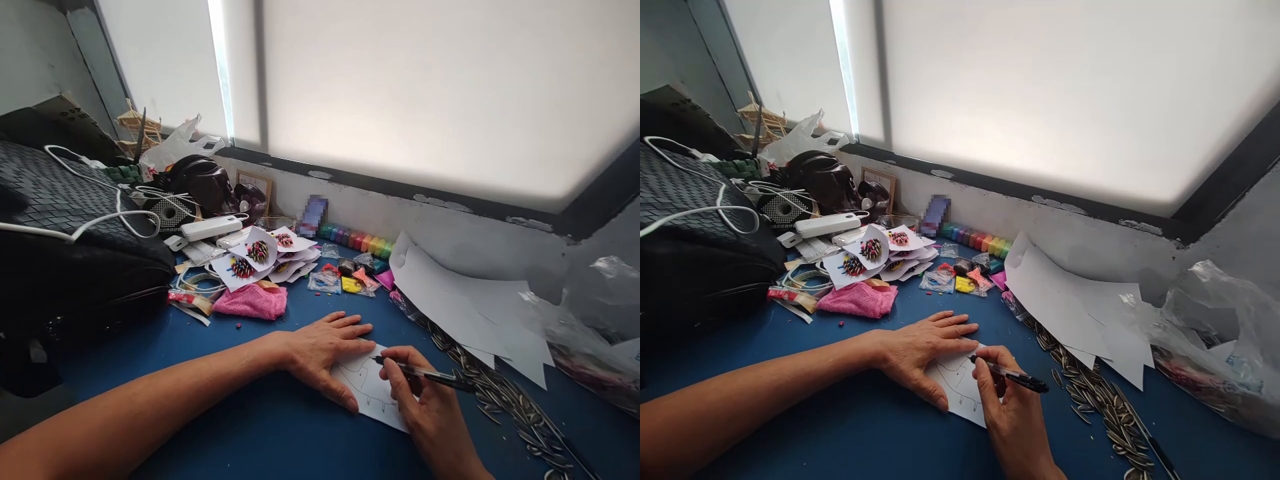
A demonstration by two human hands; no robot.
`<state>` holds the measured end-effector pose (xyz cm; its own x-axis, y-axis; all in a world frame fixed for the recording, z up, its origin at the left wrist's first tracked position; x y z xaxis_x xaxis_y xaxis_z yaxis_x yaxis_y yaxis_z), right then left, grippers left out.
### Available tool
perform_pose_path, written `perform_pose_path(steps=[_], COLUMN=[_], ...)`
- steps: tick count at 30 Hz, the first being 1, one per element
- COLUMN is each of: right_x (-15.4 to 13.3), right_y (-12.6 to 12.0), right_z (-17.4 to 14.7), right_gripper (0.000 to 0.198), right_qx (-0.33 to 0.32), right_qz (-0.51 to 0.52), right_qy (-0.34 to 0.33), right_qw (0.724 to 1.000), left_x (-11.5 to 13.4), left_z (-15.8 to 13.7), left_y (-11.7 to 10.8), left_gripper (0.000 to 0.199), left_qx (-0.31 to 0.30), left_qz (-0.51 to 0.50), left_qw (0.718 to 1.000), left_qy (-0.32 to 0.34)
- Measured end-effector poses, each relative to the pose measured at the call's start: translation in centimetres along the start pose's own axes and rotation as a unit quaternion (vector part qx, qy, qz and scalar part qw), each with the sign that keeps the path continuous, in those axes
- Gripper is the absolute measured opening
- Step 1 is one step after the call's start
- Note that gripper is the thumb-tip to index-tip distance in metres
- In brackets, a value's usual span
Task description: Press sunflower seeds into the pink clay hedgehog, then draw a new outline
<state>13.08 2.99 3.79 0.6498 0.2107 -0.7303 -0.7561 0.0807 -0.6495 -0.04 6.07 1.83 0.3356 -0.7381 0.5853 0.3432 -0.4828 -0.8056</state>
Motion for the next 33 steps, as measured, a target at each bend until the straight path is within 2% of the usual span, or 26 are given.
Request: perform_pose_path(steps=[2,4,8,10,12,16,19,22,25,27,30,33], right_x=[1.1,2.3,3.2,3.1,3.0,2.9,2.6,2.3,2.1,2.0,1.9,2.0], right_y=[0.7,1.0,1.1,1.1,1.2,1.2,1.0,0.8,0.7,0.6,0.6,0.6], right_z=[0.0,0.0,-0.1,-0.2,-0.2,-0.3,-0.2,-0.1,0.0,0.0,0.1,0.1], right_gripper=[0.036,0.040,0.042,0.042,0.042,0.043,0.043,0.044,0.043,0.043,0.043,0.043], right_qx=[-0.011,-0.015,-0.013,-0.016,-0.025,-0.032,-0.026,-0.016,-0.014,-0.012,-0.009,-0.010], right_qz=[0.030,0.055,0.082,0.084,0.084,0.086,0.079,0.070,0.063,0.061,0.057,0.052], right_qy=[0.039,0.085,0.122,0.119,0.119,0.123,0.120,0.112,0.109,0.106,0.105,0.106], right_qw=[0.999,0.995,0.989,0.989,0.989,0.988,0.989,0.991,0.992,0.992,0.993,0.993], left_x=[-0.1,-0.3,-1.0,-1.1,-0.9,-0.6,-0.5,-0.6,-1.0,-1.1,-1.0,-0.4], left_z=[0.0,0.0,0.2,0.2,0.2,-0.1,-0.2,-0.2,0.1,0.2,0.2,0.0], left_y=[-0.1,-0.1,-0.3,-0.3,-0.1,0.0,-0.2,-0.5,-0.5,-0.4,0.0,0.2], left_gripper=[0.105,0.103,0.057,0.050,0.059,0.102,0.116,0.109,0.072,0.059,0.060,0.081], left_qx=[-0.011,-0.016,0.008,0.013,0.000,-0.027,-0.037,-0.039,-0.035,-0.028,-0.022,-0.027], left_qz=[-0.016,-0.036,-0.058,-0.044,-0.031,-0.035,-0.045,-0.080,-0.110,-0.078,-0.017,-0.015], left_qw=[1.000,0.999,0.997,0.998,0.999,0.999,0.998,0.996,0.993,0.996,0.999,0.999], left_qy=[-0.006,-0.017,-0.042,-0.035,-0.021,-0.011,-0.016,-0.029,-0.040,-0.036,-0.025,-0.016])
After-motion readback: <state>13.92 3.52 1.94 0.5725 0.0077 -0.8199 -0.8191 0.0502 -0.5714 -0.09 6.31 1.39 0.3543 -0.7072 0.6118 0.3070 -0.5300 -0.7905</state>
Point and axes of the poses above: each hand's wrist, its own z-axis towards the middle knuckle, its own y-axis out of the palm, x = y × z, the point moved 8 cm from there along z, towards the middle knuckle, and after that the axes turned 9 degrees about -z, right-handed, at the moved point
